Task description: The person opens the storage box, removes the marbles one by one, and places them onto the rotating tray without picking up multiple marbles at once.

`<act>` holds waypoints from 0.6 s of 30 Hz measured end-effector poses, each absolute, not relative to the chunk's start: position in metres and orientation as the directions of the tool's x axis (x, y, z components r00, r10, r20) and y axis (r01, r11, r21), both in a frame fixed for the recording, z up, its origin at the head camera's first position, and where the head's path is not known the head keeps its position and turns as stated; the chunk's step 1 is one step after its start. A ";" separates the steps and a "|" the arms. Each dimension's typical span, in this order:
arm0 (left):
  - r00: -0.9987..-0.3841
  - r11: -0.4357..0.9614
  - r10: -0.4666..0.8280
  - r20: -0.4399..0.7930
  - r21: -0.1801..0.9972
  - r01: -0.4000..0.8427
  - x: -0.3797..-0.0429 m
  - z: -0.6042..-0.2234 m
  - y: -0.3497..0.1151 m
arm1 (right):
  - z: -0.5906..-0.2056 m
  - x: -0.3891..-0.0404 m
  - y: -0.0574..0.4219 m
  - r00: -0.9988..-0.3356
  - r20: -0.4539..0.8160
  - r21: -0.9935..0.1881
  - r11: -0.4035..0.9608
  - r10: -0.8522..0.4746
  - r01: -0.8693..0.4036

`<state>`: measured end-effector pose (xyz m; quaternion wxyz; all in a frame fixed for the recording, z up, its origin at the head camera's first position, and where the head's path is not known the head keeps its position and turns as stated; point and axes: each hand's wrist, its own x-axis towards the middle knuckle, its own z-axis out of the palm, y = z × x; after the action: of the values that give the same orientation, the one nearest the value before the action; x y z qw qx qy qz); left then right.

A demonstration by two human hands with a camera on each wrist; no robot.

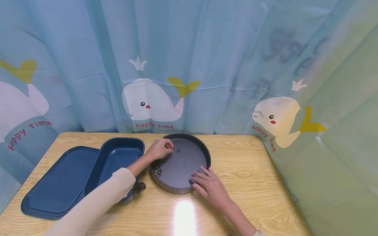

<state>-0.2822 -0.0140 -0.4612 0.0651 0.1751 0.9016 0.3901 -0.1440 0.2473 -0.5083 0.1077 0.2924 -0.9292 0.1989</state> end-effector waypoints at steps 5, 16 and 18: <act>-0.930 0.663 0.367 0.003 0.701 0.264 -0.283 -0.466 -0.010 | -0.509 -0.144 0.248 -0.804 0.319 -0.306 0.749 -0.501 -0.588; -0.941 0.727 0.337 -0.018 0.640 0.248 -0.283 -0.474 -0.002 | -0.509 -0.145 0.247 -0.799 0.323 -0.304 0.744 -0.507 -0.595; -0.942 0.736 0.334 -0.021 0.630 0.247 -0.283 -0.475 -0.001 | -0.509 -0.145 0.248 -0.799 0.324 -0.302 0.745 -0.506 -0.594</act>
<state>-0.2832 -0.0011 -0.4754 0.0665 0.1561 0.9293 0.3279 -0.1446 0.2475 -0.5094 0.1114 0.2966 -0.9275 0.1985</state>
